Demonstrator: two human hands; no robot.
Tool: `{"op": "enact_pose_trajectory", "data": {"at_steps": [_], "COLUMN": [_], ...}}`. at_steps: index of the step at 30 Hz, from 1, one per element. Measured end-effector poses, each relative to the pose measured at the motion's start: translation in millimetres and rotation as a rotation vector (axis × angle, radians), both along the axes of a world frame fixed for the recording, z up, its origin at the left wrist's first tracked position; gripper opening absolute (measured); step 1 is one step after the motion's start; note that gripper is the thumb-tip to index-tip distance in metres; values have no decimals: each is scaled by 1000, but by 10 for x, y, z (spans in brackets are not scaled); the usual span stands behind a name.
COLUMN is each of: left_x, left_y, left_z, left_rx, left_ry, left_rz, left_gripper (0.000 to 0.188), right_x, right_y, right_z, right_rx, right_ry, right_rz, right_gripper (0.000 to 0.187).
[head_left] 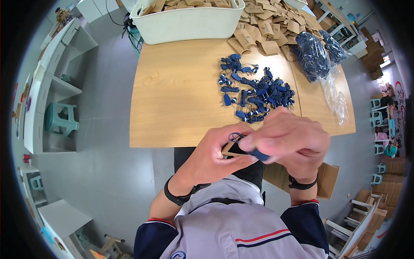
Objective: The user is seen assembling small electronic components by inserting parts into paper tubes.
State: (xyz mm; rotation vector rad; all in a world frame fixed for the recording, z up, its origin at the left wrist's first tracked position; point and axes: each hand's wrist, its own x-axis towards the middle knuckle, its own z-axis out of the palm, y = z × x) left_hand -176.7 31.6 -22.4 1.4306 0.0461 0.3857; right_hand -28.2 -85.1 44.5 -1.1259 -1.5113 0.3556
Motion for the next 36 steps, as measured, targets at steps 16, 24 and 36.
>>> {"op": "enact_pose_trajectory", "data": {"at_steps": [16, 24, 36], "left_x": [64, 51, 45], "left_y": [130, 108, 188], "left_z": [-36, -20, -42], "left_rx": [101, -44, -78], "left_ry": [56, 143, 213], "left_rz": [12, -3, -66], "left_gripper": [26, 30, 25], "right_x": [-42, 42, -5], "right_y": [24, 70, 84], "right_z": [-137, -198, -330], "right_rx": [-67, 13, -150], "right_ry": [603, -217, -408], "right_rz": [135, -192, -249], "right_gripper": [22, 26, 29]}}
